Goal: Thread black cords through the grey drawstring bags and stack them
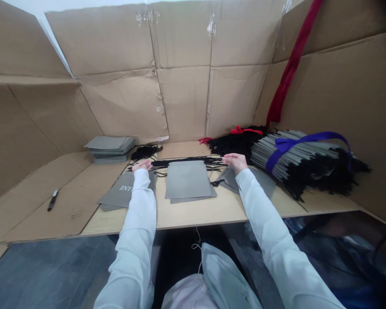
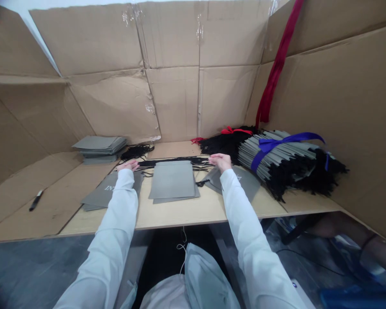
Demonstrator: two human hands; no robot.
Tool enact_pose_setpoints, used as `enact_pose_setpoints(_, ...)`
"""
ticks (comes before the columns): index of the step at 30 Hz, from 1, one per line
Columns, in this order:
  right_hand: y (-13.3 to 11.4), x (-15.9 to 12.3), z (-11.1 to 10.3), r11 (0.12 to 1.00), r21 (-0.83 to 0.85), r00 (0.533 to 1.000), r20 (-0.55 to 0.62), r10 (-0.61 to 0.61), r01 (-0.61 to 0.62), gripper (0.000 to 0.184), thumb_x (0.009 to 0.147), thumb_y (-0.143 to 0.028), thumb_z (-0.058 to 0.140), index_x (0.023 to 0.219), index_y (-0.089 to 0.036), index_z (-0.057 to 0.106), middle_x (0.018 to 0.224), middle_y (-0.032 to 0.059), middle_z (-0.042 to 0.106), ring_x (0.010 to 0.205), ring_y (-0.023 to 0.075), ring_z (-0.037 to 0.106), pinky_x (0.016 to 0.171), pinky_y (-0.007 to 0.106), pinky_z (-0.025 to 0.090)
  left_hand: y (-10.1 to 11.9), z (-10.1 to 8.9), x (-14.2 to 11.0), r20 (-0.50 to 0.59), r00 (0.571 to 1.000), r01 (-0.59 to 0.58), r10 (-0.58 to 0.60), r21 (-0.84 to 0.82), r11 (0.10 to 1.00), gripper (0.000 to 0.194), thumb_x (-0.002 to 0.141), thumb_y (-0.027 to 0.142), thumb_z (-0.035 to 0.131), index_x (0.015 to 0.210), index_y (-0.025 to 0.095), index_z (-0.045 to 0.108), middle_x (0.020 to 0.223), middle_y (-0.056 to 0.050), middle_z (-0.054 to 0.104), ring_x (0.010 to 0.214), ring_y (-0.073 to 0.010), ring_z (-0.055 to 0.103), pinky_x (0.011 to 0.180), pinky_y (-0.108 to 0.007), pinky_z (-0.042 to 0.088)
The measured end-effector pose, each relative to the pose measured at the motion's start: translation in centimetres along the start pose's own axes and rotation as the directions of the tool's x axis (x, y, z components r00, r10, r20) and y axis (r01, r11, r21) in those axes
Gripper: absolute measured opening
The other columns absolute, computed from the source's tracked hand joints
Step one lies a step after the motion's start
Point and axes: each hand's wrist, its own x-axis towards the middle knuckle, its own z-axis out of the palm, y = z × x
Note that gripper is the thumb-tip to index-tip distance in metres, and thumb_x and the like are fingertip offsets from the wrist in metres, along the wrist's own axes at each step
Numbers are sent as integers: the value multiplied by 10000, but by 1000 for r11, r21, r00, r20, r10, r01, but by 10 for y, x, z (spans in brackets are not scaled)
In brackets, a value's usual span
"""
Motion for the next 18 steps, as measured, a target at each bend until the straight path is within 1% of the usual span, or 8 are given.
enact_pose_setpoints(4,6,3,2,998,-66,1000,20,21,-20,212,429,-66,714,589,-101,579,523,34,605,522,137,597,623,254,526,-3,1,5,-9,1000,10,-10,2,1000,181,579,-100,495,620,69,544,719,-82,605,862,-212,560,694,-322,506)
enact_pose_setpoints(6,8,4,3,994,-104,998,38,40,-36,222,420,-86,723,591,-103,583,527,37,609,525,139,598,616,248,527,-2,1,5,7,1000,15,-15,9,1000,161,579,-98,499,591,60,528,710,-83,607,852,-207,562,686,-290,506)
enact_pose_setpoints(10,11,5,4,985,-168,997,53,58,-48,220,422,-111,725,594,-114,588,529,32,612,531,139,601,602,233,527,-1,3,2,28,998,51,-51,32,998,187,573,-105,505,519,74,509,678,-79,610,846,-201,569,676,-239,507)
enact_pose_setpoints(15,13,5,5,979,-203,998,50,37,-26,221,424,-121,721,602,-124,590,530,23,614,531,136,600,595,231,525,2,5,-2,72,995,70,-74,52,996,185,563,-87,535,515,91,520,710,-77,625,878,-225,561,690,-296,509)
enact_pose_setpoints(18,13,4,6,976,-215,998,52,33,-21,210,428,-121,716,596,-131,590,528,20,612,536,139,599,595,243,526,3,5,-2,90,992,85,-92,77,993,190,542,-89,555,509,96,529,704,-84,622,877,-227,562,701,-308,508)
